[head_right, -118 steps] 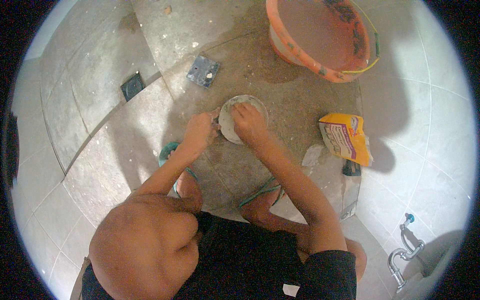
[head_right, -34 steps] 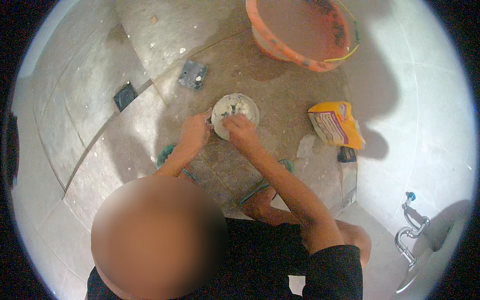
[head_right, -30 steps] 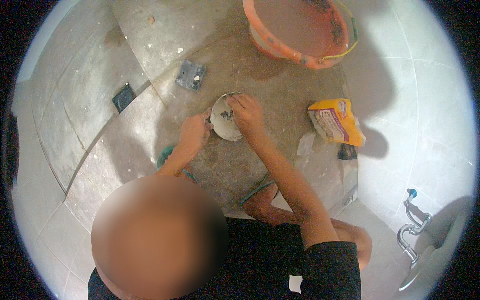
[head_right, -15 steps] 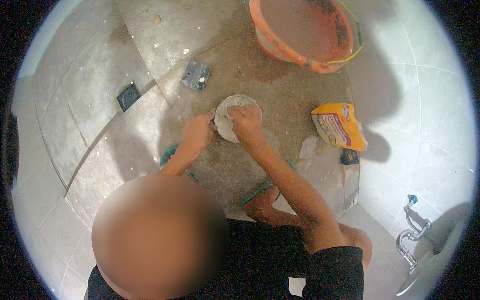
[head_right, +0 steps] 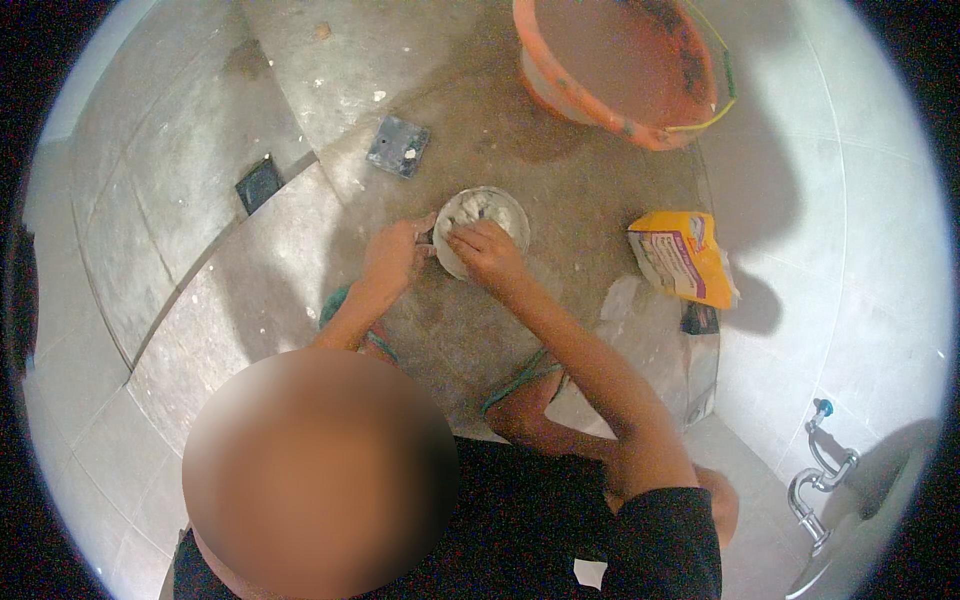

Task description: The person sits on the floor and mixes a white powder from a yellow bag with water in a small container using a trowel. The person repeatedly adds water from a nearby bucket and continues to stir the mixture until it reaches a consistent paste.

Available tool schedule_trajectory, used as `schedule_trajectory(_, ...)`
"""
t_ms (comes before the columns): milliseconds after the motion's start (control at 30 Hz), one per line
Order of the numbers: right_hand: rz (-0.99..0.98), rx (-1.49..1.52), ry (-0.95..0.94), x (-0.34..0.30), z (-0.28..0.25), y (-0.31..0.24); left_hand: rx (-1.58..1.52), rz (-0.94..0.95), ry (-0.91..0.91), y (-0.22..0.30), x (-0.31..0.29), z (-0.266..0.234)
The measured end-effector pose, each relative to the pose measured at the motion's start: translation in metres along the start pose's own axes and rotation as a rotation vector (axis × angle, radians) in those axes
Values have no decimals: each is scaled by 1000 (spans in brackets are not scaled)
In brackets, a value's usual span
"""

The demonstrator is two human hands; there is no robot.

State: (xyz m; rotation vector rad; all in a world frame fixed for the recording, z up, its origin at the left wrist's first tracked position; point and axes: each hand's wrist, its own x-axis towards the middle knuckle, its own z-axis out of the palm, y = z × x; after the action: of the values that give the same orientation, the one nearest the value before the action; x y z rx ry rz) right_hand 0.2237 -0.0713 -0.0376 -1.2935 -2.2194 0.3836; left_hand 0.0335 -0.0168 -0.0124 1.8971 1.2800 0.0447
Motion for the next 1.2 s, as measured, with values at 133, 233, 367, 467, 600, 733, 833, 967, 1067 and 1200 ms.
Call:
schedule_trajectory(133, -154, 41, -78, 3, -10, 8, 26, -81, -4, 4, -3, -1)
schedule_trajectory(233, -107, 17, -132, 10, -13, 16, 61, -115, -18, 10, -5, -3)
schedule_trajectory(367, -179, 22, -229, 13, -20, 20, 92, -135, -29, 15, -4, -6)
schedule_trajectory(467, -189, 25, -240, 17, -25, 22, 72, -141, -21, 16, -3, -6)
schedule_trajectory(600, -193, 6, -261, 19, -25, 19, 81, -123, -23, 14, -5, -5)
schedule_trajectory(733, -197, -15, -144, 17, -21, 18, 54, -133, 6, 14, -6, -5)
schedule_trajectory(833, -72, -58, -225, 15, -20, 18, 67, -144, -22, 15, -6, -6)
schedule_trajectory(967, -148, -43, -214, 10, -25, 14, 78, -124, -22, 15, -5, -7)
schedule_trajectory(1067, -114, -34, -176, 11, -23, 15, 104, -102, -41, 14, -4, -7)
schedule_trajectory(1200, -137, -6, -228, 11, -19, 23, 112, -148, -53, 15, -3, -7)
